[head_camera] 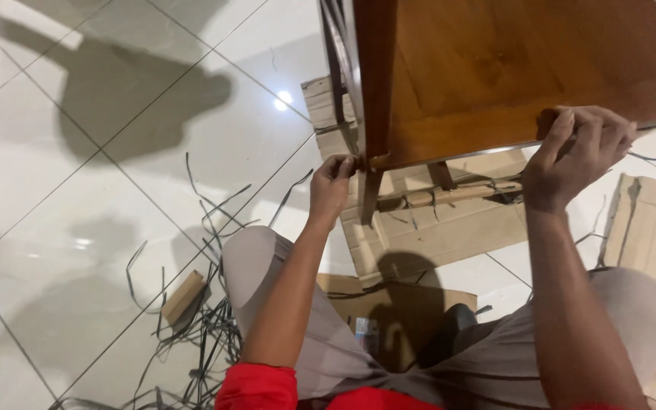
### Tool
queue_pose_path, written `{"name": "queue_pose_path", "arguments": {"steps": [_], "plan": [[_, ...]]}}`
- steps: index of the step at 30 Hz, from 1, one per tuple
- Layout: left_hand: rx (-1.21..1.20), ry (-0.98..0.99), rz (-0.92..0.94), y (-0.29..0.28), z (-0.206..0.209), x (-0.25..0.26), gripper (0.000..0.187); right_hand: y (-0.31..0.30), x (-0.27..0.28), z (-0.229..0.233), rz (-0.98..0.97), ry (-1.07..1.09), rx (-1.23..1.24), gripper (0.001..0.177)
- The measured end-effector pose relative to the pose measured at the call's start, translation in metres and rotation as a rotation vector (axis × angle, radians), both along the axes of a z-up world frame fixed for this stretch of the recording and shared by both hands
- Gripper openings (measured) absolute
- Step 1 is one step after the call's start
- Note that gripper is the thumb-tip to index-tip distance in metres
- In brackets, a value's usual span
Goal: Wrapping a wooden chair leg with cardboard and securing it with plastic ties for transport.
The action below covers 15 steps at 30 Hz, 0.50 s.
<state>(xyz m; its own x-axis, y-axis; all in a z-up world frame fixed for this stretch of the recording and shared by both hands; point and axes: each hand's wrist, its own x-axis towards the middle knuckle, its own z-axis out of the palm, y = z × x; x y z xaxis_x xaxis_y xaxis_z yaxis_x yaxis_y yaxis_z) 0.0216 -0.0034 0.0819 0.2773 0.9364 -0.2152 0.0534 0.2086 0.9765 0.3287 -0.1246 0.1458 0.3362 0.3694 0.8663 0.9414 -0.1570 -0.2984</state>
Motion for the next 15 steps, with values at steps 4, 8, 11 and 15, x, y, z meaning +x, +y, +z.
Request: {"name": "queue_pose_path", "arguments": {"steps": [4,8,11,15], "plan": [[0.011,0.046,-0.003,-0.002,-0.001,-0.011,0.021,0.004,-0.054,0.013,0.123,0.061,0.103,0.021],[0.093,0.230,-0.068,-0.007,-0.006,-0.016,0.026,0.000,-0.083,-0.003,0.092,0.185,0.035,0.018],[0.162,0.562,-0.277,-0.017,-0.011,-0.018,0.031,-0.005,-0.091,-0.027,0.154,0.174,0.042,0.029],[0.211,0.807,-0.688,-0.037,-0.006,-0.013,0.037,-0.015,-0.116,-0.059,0.159,0.191,-0.001,0.038]]}}
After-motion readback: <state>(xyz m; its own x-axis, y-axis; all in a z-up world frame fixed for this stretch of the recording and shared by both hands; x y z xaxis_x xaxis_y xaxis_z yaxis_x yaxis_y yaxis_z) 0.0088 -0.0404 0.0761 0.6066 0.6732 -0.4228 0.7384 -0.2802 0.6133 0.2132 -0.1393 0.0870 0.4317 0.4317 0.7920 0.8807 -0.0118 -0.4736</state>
